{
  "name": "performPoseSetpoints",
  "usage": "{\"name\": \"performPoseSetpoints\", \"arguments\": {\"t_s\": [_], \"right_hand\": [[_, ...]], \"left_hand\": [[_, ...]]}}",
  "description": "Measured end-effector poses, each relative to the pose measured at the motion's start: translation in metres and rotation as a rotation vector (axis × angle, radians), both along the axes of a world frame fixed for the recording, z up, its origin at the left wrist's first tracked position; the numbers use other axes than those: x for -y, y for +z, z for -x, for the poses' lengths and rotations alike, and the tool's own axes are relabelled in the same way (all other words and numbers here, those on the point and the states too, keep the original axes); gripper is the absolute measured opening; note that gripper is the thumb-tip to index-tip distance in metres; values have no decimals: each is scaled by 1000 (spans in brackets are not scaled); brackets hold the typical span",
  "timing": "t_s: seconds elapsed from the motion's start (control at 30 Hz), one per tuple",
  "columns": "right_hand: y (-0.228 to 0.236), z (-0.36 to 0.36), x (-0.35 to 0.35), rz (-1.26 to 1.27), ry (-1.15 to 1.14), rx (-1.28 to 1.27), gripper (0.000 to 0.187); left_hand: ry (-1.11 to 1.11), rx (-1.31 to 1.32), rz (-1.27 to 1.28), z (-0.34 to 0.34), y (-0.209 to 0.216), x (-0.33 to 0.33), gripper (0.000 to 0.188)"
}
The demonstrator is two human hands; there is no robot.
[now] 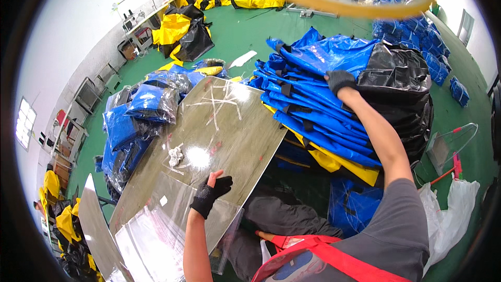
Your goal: The person folds blue and black tarps and places them into clear plastic bags. They repeat this process for multiple tarps, stacking the packaged items on the table.
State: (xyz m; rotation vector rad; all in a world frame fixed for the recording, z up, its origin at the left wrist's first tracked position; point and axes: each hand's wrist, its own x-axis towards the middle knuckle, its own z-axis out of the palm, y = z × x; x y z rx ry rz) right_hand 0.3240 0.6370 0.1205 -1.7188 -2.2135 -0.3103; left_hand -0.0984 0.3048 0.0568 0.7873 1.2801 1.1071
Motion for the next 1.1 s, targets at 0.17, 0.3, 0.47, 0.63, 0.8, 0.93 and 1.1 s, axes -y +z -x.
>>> {"name": "performPoseSetpoints", "arguments": {"t_s": [0.17,0.3,0.47,0.63,0.8,0.93,1.1], "right_hand": [[-6,9,220,-84,654,-211,27],[-70,-8,352,197,770,-165,33],[-118,38,397,355,1017,-56,44],[-99,107,397,546,1454,334,56],[-139,169,423,359,1718,136,56],[-65,191,371,486,1606,73,59],[-43,167,321,317,1251,-8,65]], "left_hand": [[90,395,76,27,-2,7,90],[148,385,168,-3,47,-84,105],[-309,150,-53,-14,63,-132,105],[-108,-154,221,-5,77,-123,47],[-195,-303,13,-39,56,-76,61],[-149,-480,11,-60,56,-56,66],[-141,-1183,-41,-15,6,-75,59]]}}
